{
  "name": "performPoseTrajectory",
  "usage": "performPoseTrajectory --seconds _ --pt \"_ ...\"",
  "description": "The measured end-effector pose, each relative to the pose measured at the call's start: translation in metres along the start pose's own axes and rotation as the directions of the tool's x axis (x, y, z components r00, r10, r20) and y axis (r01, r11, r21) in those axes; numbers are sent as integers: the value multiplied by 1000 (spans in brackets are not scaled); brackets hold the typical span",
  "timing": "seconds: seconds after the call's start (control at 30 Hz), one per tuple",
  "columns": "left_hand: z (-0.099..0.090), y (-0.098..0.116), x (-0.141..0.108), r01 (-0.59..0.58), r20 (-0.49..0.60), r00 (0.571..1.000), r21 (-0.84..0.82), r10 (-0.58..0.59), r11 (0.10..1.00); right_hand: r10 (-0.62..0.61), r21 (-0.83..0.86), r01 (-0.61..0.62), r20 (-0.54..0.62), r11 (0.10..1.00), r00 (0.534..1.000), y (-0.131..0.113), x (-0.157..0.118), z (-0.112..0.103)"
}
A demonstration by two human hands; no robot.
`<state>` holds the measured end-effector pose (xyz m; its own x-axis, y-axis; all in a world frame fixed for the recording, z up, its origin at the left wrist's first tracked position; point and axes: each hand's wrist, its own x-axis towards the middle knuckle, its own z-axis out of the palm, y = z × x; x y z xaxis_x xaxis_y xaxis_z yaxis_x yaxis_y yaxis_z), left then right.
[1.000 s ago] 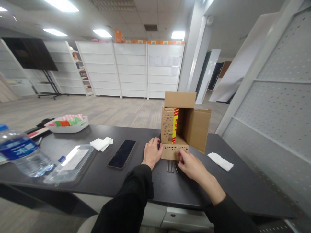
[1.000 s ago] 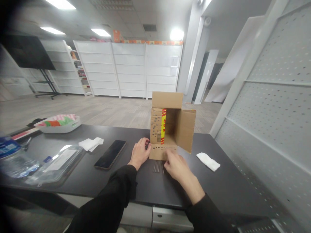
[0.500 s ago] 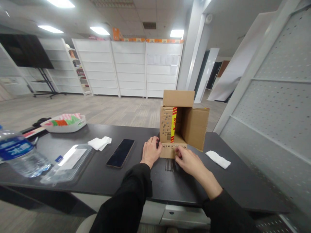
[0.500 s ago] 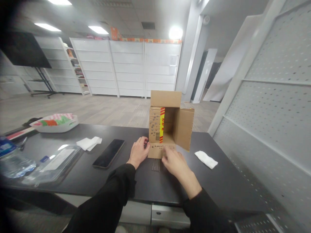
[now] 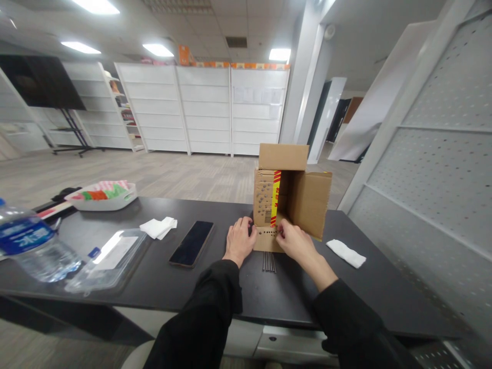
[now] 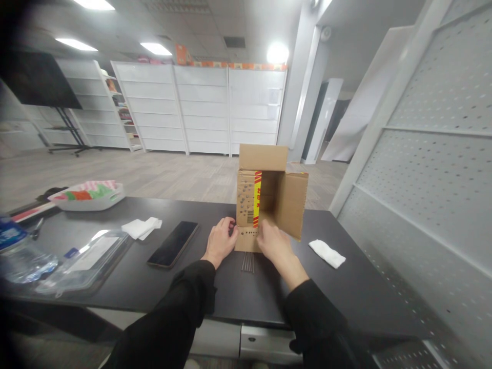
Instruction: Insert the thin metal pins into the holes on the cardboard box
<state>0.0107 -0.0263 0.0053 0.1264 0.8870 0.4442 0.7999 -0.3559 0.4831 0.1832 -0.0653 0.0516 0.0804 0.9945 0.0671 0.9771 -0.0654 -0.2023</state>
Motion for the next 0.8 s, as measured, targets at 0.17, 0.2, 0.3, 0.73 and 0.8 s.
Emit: performPoseTrajectory --seconds 0.17,0.2,0.3,0.73,0.8 --pt "0 0 0 1 3 1000 3 -1 1000 4 -85 -3 15 996 1000 -5 6 -3" --pt "0 0 0 2 3 1000 2 -2 1000 2 -103 -1 17 995 1000 -6 7 -4" --pt "0 -1 0 3 1 1000 4 -3 1000 -17 -156 20 22 988 1000 -10 10 -6" --pt "1 -1 0 -2 -10 1000 4 3 1000 -137 -334 147 53 931 989 -26 17 -20" --pt "0 0 0 3 -3 1000 9 -3 1000 -123 -328 137 63 935 990 -28 17 -23"
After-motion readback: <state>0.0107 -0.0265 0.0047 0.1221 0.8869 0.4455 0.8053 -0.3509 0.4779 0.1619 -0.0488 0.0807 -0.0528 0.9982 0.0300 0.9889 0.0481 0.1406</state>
